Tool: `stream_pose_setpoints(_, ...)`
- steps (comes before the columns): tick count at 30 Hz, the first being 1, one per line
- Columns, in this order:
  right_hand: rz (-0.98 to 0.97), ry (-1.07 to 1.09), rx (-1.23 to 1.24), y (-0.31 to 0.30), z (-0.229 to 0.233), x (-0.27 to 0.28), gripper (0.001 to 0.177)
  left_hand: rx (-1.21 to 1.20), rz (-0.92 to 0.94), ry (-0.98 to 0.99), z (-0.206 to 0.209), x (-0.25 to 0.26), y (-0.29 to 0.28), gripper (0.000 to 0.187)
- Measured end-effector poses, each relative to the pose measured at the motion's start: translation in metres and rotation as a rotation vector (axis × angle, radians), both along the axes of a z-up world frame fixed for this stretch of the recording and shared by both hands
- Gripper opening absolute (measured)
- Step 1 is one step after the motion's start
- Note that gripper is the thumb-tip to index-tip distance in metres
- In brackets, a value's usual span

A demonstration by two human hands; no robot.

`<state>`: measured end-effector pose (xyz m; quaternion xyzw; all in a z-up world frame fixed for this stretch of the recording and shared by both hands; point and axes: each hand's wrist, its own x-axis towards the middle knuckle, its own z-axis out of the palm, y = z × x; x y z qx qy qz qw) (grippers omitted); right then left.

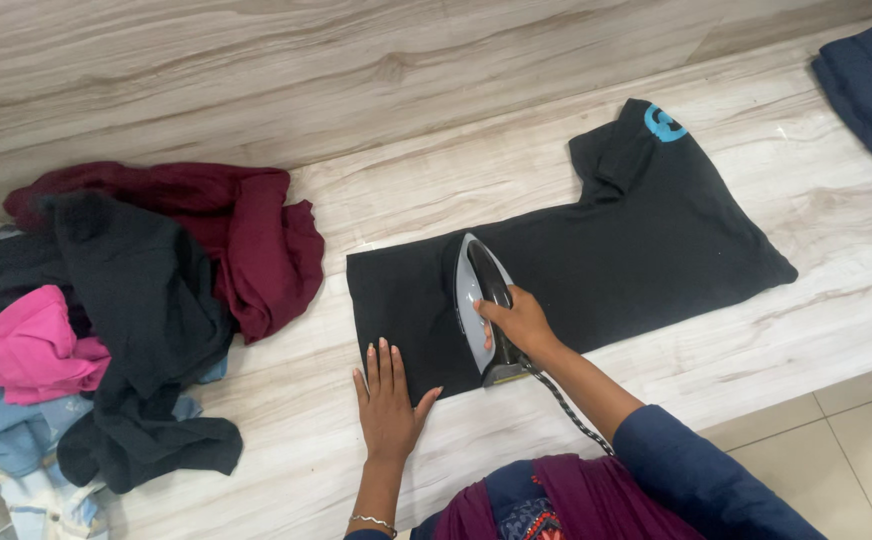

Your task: The person irons a black t-shirt with a colorful graphic on a table, then switches to a maroon long-sleeved shirt and continues ironing. The person uses an electric iron and smooths the fabric with their hands while ironing.

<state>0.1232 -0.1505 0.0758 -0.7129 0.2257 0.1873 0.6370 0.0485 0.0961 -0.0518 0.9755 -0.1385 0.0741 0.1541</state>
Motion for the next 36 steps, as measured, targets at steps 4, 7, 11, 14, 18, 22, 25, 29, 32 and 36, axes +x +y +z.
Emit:
stream_pose_setpoints(4,0.291,0.015,0.036,0.005,0.003,-0.007,0.023,0.027,0.024,0.039,0.001,-0.004,0.01,0.087)
stream_pose_setpoints(7,0.227,-0.016,0.026,0.016,0.002,-0.001,0.023,0.017,0.024,-0.003,0.001,-0.003,0.01,0.083)
stream_pose_setpoints(11,0.072,-0.025,0.037,0.042,-0.008,0.014,0.026,0.049,0.029,0.06,0.001,-0.003,0.007,0.083)
stream_pose_setpoints(14,0.109,-0.039,0.082,0.051,-0.008,0.011,0.025,0.028,0.021,0.045,0.005,-0.003,0.009,0.076)
stream_pose_setpoints(18,0.343,-0.005,0.095,0.055,-0.005,-0.004,0.028,0.075,0.021,0.071,0.008,-0.003,0.009,0.064)
stream_pose_setpoints(22,0.252,-0.038,0.068,0.082,-0.005,-0.002,0.034,0.093,0.016,0.077,0.009,-0.004,0.008,0.066)
stream_pose_setpoints(25,0.171,-0.016,0.067,0.094,0.0,-0.002,0.035,0.017,0.026,0.075,0.011,-0.005,0.009,0.07)
stream_pose_setpoints(29,0.432,0.011,0.034,0.086,0.008,-0.004,0.031,0.014,0.036,0.073,0.011,-0.004,0.009,0.07)
stream_pose_setpoints(32,0.475,-0.015,0.053,0.079,0.011,-0.012,0.029,-0.048,0.046,0.088,0.008,-0.006,0.009,0.072)
stream_pose_setpoints(36,0.343,-0.046,0.031,0.07,0.012,-0.015,0.028,0.019,0.067,0.122,0.007,-0.004,0.01,0.07)
